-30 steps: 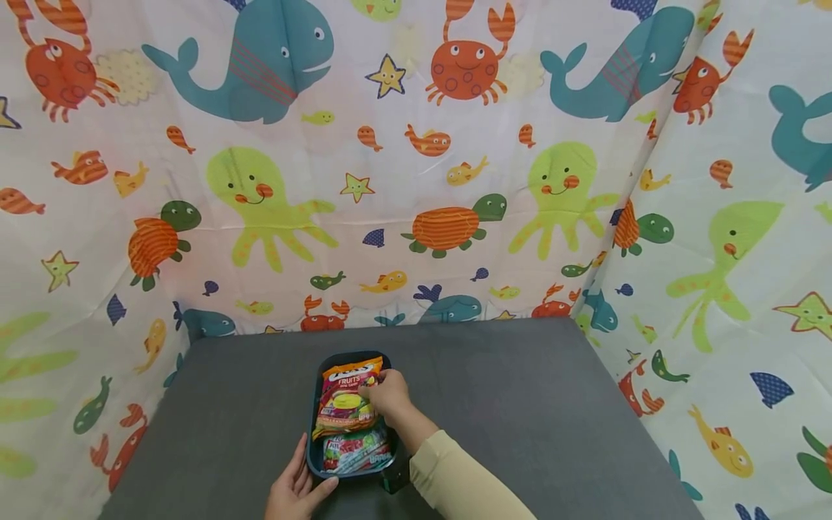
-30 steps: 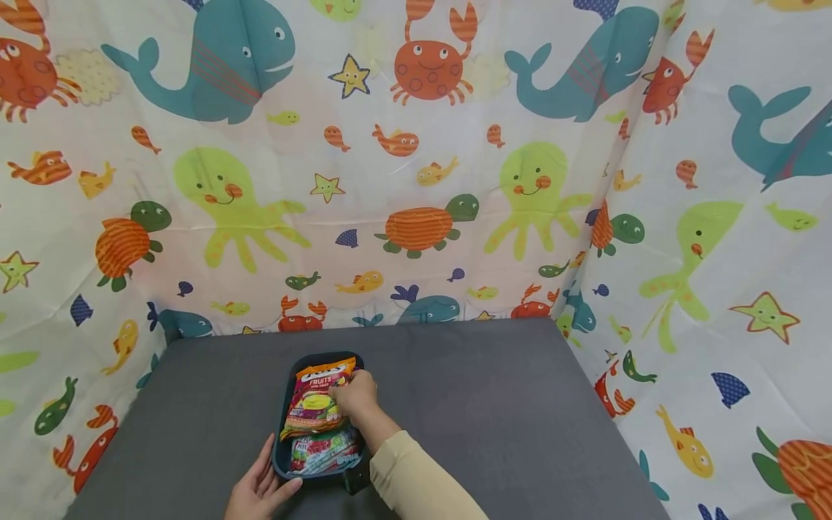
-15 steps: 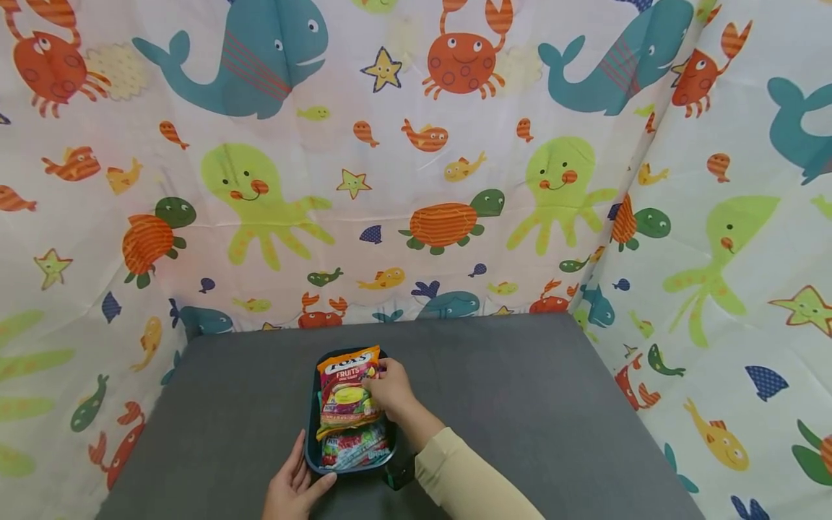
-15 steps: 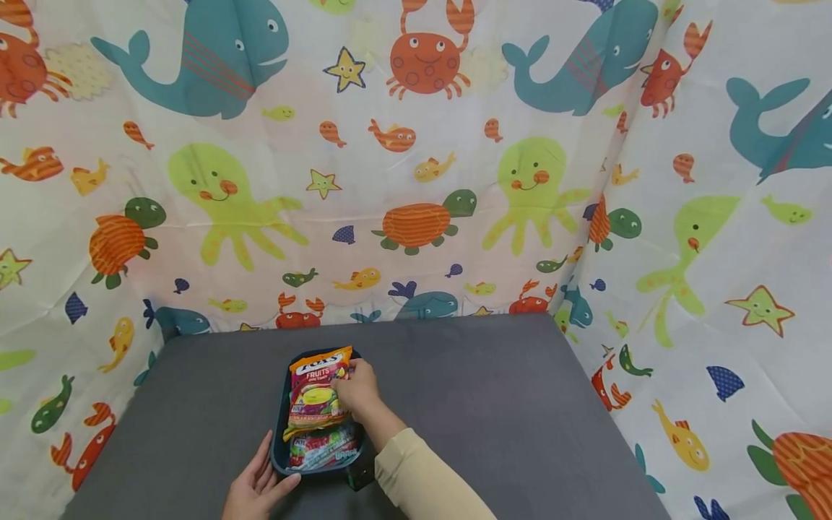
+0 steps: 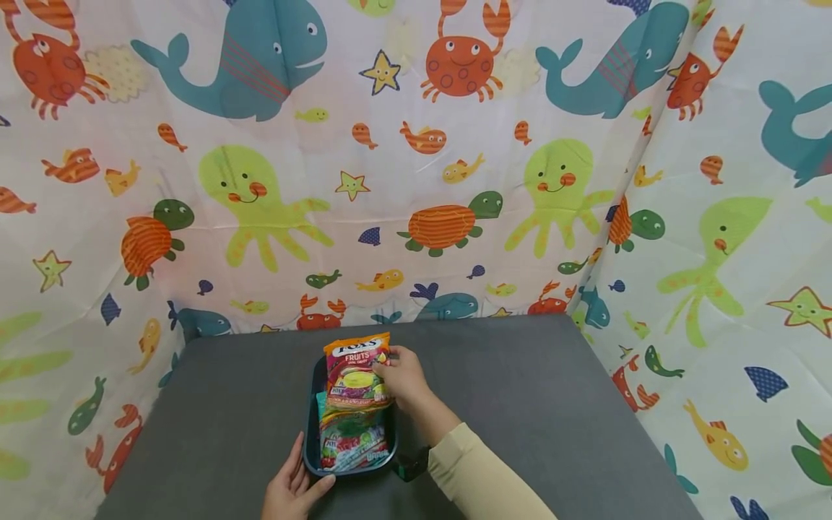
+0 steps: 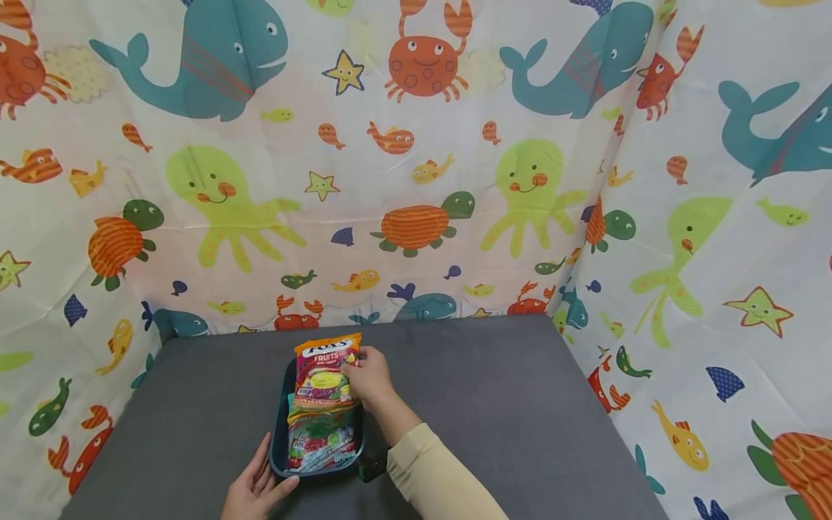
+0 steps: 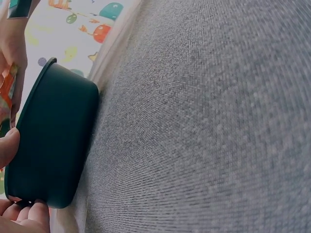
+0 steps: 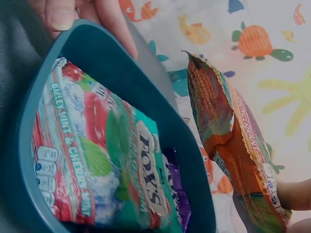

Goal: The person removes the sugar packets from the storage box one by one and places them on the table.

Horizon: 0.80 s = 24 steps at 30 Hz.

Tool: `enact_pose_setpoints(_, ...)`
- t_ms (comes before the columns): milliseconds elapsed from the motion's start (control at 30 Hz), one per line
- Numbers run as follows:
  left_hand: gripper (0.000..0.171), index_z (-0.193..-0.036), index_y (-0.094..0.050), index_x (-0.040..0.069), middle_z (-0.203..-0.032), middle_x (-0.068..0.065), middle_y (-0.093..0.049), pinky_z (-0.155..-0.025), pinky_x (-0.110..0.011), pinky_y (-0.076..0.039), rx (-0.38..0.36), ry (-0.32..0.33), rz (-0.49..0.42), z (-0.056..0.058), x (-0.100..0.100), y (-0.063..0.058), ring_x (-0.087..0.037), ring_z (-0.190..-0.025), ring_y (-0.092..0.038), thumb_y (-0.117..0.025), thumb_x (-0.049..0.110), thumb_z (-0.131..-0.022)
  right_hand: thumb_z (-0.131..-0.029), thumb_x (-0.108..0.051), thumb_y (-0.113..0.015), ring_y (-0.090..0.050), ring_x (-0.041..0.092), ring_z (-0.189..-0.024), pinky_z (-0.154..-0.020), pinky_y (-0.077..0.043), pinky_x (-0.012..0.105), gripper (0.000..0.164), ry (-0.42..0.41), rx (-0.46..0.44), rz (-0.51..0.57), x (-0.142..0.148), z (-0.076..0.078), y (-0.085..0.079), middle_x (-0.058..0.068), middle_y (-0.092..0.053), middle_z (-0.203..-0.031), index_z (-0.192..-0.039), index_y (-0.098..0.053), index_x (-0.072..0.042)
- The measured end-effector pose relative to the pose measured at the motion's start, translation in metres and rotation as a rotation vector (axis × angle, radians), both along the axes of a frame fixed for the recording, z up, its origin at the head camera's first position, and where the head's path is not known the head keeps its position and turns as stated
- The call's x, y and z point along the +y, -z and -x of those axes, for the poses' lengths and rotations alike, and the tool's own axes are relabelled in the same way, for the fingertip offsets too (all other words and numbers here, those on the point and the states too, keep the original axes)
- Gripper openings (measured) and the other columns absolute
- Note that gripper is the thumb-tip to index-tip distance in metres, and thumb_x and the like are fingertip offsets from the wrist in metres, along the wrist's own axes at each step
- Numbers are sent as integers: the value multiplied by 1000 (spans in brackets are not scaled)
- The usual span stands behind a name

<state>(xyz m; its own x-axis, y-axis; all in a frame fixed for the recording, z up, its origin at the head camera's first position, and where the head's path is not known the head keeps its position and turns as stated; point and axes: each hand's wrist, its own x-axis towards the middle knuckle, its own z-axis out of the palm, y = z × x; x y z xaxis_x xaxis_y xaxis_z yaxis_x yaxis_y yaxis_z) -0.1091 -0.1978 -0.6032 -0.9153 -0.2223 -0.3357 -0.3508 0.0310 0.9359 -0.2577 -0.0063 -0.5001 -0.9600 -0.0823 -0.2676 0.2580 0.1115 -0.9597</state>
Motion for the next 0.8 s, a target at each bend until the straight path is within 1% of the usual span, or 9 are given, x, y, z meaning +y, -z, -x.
enact_pose_setpoints(133, 108, -153, -13, 13, -157, -18, -15, -109, -42, -35, -1, -1, 0, -1, 1, -3, -37, -142, -21, -83, 27, -72, -89, -19, -67, -65, 21, -84, -71, -63, 38, 50, 10, -3, 8, 8, 1, -5, 15, -62, -110, -133, -46, -6)
enact_pose_setpoints(333, 107, -153, -15, 12, -156, -18, -17, -108, -42, -35, 6, -4, 24, -2, 2, -5, -37, -142, -23, -83, 28, -72, -90, -19, -66, -66, 23, -85, -70, -63, 38, 48, 31, -15, 28, 21, 6, -8, 15, -62, -111, -133, -47, -8)
enact_pose_setpoints(600, 109, -153, -15, 13, -156, -17, -19, -108, -42, -34, 2, -6, 31, 0, 1, 1, -35, -142, -24, -84, 30, -70, -91, -19, -65, -67, 22, -85, -71, -63, 37, 50, 67, -17, 22, 38, 10, -9, 15, -62, -114, -136, -46, -8)
enact_pose_setpoints(800, 109, -153, -15, 13, -156, -18, -19, -108, -42, -34, -4, -1, 35, 0, 0, 2, -35, -142, -24, -84, 31, -70, -92, -19, -64, -68, 23, -85, -70, -63, 36, 50, 93, -24, 18, 51, 14, -5, 15, -62, -114, -137, -45, -10)
